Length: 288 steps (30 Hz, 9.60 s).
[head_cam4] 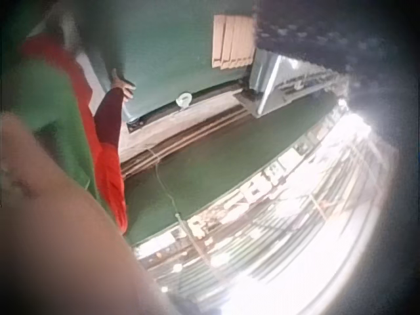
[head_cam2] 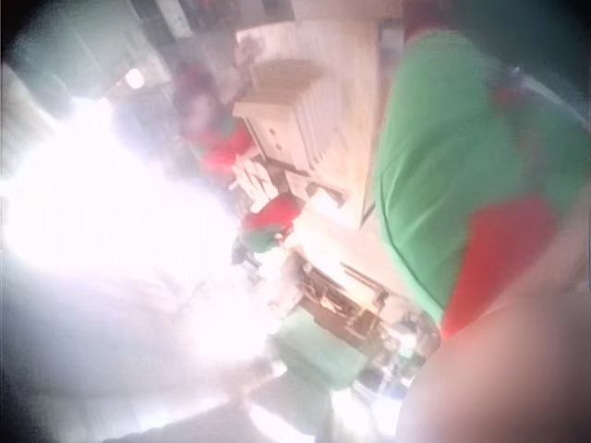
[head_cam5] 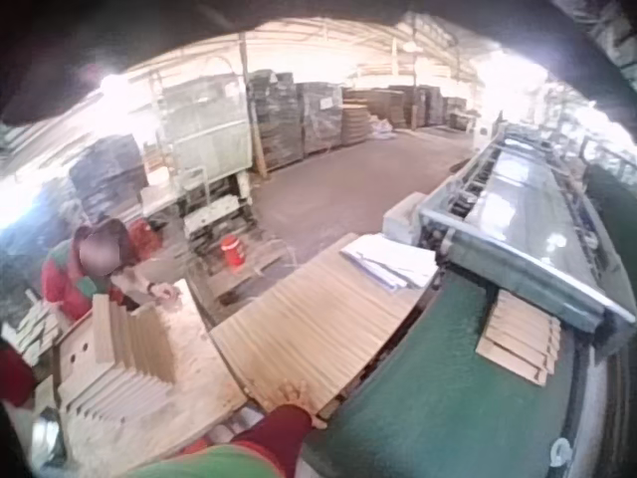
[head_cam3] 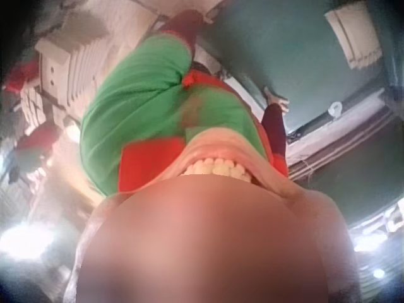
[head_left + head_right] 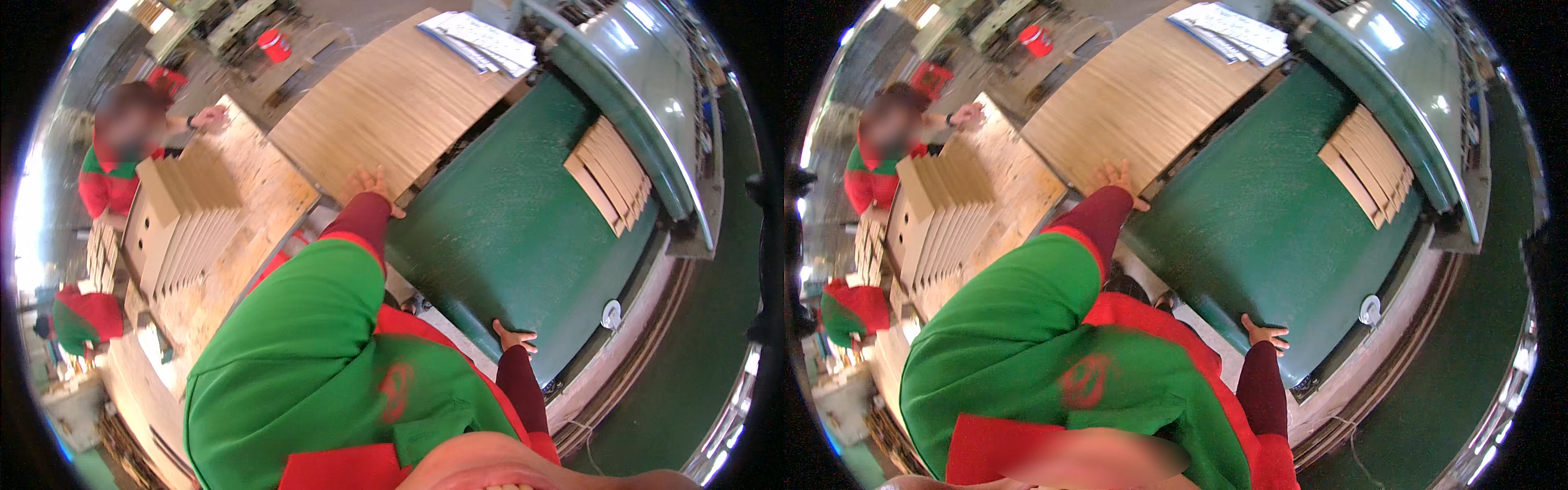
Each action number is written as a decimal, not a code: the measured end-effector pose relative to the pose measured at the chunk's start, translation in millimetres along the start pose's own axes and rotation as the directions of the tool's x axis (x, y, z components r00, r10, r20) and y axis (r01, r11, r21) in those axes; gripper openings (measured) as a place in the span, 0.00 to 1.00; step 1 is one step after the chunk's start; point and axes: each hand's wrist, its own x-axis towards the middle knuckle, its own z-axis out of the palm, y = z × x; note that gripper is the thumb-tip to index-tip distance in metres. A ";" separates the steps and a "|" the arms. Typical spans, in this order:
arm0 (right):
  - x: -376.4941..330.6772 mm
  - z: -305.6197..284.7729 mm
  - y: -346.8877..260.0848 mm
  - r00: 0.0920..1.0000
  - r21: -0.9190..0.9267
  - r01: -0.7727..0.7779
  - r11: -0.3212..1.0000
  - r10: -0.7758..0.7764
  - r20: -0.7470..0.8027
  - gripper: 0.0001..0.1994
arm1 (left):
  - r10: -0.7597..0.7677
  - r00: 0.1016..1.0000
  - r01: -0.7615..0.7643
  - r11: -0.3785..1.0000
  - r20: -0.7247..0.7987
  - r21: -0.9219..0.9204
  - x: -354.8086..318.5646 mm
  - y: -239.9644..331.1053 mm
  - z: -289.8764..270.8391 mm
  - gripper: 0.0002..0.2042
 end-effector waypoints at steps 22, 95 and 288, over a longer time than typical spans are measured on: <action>0.4 -2.4 2.8 1.000 -0.086 0.023 0.996 -0.021 0.022 0.76 | 0.010 1.000 -0.010 1.000 -0.022 -0.021 -2.0 -1.9 0.9 0.66; 235.5 -359.0 -411.4 0.449 -0.139 0.827 0.545 -0.788 -0.422 0.41 | -0.048 0.998 0.056 0.983 -0.047 0.177 37.0 -8.4 30.2 0.67; -723.6 329.6 -195.6 0.140 0.983 0.184 0.016 -0.990 -0.010 0.35 | -0.326 0.516 -0.172 0.867 -0.792 -0.468 -129.7 -659.7 165.1 0.13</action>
